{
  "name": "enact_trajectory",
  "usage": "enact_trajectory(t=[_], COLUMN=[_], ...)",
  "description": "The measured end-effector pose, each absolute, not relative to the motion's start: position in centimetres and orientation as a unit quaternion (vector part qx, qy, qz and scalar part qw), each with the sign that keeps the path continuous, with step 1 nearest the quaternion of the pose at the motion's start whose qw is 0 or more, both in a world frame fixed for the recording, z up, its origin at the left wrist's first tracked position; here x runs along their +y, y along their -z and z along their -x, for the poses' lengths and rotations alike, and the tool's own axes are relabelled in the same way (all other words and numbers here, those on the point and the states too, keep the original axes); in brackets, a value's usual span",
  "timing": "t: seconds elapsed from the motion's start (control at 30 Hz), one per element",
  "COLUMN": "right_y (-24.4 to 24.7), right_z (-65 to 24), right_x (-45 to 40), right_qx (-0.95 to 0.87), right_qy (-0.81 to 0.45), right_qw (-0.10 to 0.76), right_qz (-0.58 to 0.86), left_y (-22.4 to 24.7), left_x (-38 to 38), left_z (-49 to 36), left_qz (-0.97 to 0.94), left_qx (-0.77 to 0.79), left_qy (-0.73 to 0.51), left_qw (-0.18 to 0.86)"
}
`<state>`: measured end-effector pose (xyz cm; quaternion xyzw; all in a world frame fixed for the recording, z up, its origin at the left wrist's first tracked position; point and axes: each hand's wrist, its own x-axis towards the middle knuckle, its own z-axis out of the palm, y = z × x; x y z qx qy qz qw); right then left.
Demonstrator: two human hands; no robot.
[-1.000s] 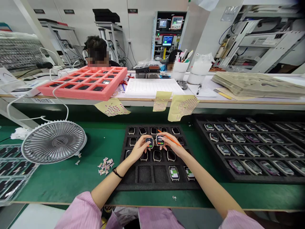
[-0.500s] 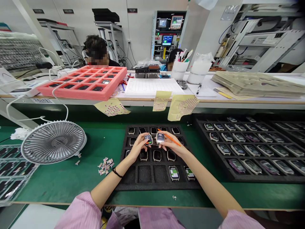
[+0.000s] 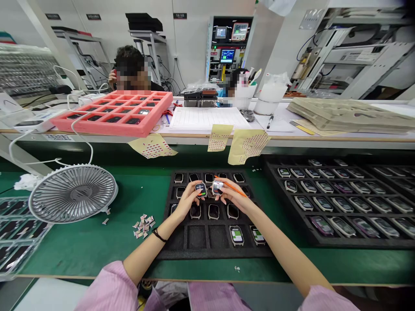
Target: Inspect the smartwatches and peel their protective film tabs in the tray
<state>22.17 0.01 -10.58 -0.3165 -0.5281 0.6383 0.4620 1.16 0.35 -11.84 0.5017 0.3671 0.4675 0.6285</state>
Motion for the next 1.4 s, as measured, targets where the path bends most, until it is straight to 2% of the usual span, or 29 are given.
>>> enact_trajectory(t=[0.6,1.4], right_y=[11.19,11.56], right_z=[-21.95,-21.75], right_x=[0.14,0.34], right_qx=[-0.565,-0.576], right_qy=[-0.579,-0.556], right_qw=[0.455,0.462], right_qz=[0.373,0.382], left_y=[12.62,12.08], left_x=[0.48,0.43], left_z=[-1.36,-1.21], left_qz=[-0.575,-0.569], left_qx=[0.362,0.377], left_qy=[-0.462,-0.458], left_qw=[0.57,0.57])
